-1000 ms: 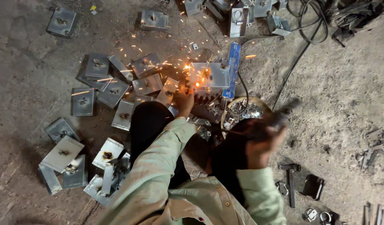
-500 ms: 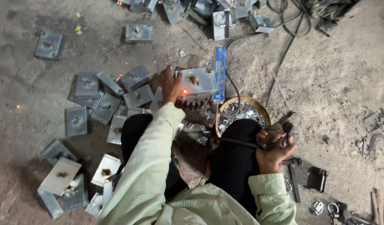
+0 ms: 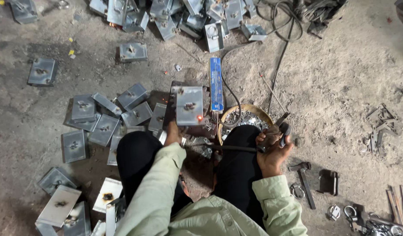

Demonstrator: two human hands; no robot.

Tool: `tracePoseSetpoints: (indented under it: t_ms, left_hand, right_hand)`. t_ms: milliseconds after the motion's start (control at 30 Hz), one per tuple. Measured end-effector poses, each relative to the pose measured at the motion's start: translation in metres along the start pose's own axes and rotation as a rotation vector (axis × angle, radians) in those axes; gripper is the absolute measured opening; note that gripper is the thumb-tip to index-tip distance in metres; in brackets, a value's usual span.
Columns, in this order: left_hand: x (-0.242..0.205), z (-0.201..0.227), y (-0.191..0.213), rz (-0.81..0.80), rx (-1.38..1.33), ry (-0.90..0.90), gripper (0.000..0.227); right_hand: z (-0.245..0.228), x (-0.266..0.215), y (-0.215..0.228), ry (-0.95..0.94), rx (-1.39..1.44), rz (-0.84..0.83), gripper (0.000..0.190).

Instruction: The person sits on the floor and uses a welding torch to attach small metal rings to square metal plates. They pick up a plate, position it on a gear-like jig, weld the ring, and then place the finished piece aside. This process is repeated for multiple plates.

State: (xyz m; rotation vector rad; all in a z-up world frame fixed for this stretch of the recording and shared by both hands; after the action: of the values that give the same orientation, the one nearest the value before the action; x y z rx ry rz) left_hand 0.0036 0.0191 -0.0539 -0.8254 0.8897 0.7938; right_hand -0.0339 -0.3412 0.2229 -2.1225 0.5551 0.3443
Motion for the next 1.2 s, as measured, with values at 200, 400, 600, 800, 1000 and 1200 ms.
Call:
tracePoseSetpoints:
  t_ms: [200,400,600,800,1000,1200]
  left_hand:
    - [-0.042,0.037,-0.029,-0.297,-0.03,-0.272,0.023]
    - [-0.054,0.044,-0.036,-0.14,0.161,-0.314,0.033]
    - [-0.029,0.026,-0.029,-0.258,0.024,-0.414,0.039]
    - [-0.046,0.031,-0.025,-0.293,0.197,-0.497,0.045]
    - [-0.042,0.034,-0.028,-0.303,0.161,-0.482,0.048]
    - [-0.049,0.028,-0.029,-0.32,0.158,-0.548,0.044]
  right_hand:
    - [-0.008,-0.021,-0.021,0.198,-0.113,-0.124,0.065]
    - [0.012,-0.057,-0.047,0.528,-0.625,-0.061,0.097]
    - [0.079,-0.095,-0.061,0.982,-1.249,-0.287,0.096]
    - [0.087,-0.1,-0.062,1.044,-1.32,-0.339,0.084]
    - [0.086,-0.106,-0.07,1.014,-1.301,-0.359,0.08]
    - [0.085,-0.106,-0.071,0.935,-1.315,-0.33,0.08]
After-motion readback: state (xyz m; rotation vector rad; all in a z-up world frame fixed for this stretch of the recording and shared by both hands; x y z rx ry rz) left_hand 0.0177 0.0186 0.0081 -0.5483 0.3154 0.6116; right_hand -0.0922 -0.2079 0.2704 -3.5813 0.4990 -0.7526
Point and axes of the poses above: each hand's wrist, its own x-axis towards the middle knuckle, its own y-axis out of the back of the hand, z = x × y, the point moved 5 cm from there along x, towards the middle knuckle, and after that the axes turned 12 degrees about z, right-handed, at the moved point
